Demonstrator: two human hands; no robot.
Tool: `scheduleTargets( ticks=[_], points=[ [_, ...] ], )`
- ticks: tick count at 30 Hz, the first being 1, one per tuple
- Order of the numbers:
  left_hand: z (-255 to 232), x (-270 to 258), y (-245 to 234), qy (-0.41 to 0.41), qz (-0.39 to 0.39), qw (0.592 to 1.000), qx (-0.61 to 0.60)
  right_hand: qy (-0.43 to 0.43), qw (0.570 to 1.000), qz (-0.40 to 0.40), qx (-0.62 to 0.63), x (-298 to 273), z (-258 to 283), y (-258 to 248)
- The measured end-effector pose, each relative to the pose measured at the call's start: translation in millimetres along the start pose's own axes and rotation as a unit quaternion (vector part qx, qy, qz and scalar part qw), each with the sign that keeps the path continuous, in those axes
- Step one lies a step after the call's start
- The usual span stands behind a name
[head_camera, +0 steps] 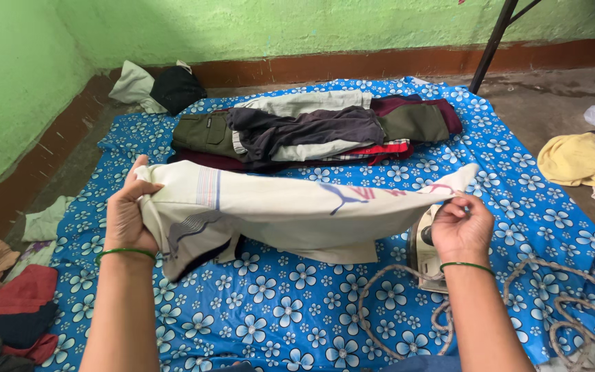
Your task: The person irons a dark t-shirt and a light-colored polo shirt on a blue floral mat. They use a white iron to smooth the garments, flip the t-shirt, and fold it before moving to the next item.
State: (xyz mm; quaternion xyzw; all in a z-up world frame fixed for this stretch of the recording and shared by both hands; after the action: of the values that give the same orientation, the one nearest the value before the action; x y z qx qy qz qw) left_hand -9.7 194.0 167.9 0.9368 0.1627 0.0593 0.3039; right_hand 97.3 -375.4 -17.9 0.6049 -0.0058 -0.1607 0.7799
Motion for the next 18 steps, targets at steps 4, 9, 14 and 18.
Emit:
scheduleTargets(
  ticks=[4,9,14,18],
  points=[
    [6,12,-29,-0.018,-0.027,0.998,0.051,-0.027,0.998,-0.025,-0.056,2,-8,-14],
    [71,59,-132,-0.085,-0.129,0.906,0.393,0.053,0.965,-0.073,-0.246,9,-49,-73],
    [135,73,-245,-0.279,-0.112,0.611,0.733,0.094,0.881,-0.047,-0.46,-27,-84,-66],
    [167,96,-276,-0.279,-0.026,0.506,0.816,0.021,0.637,0.042,-0.769,-65,-99,-32]
  ],
)
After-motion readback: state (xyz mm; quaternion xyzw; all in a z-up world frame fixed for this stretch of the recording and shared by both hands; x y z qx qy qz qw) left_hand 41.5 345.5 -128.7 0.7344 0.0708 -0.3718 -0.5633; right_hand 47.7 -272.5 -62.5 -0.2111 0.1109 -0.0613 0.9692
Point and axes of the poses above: each hand's wrist, its own x-axis towards the middle knuckle, its own y-axis out of the palm, z = x × y, the point moved 6 cm from there along x, towards the middle knuckle, and after that the axes turned 5 degrees about -x, right-handed, at the moved point
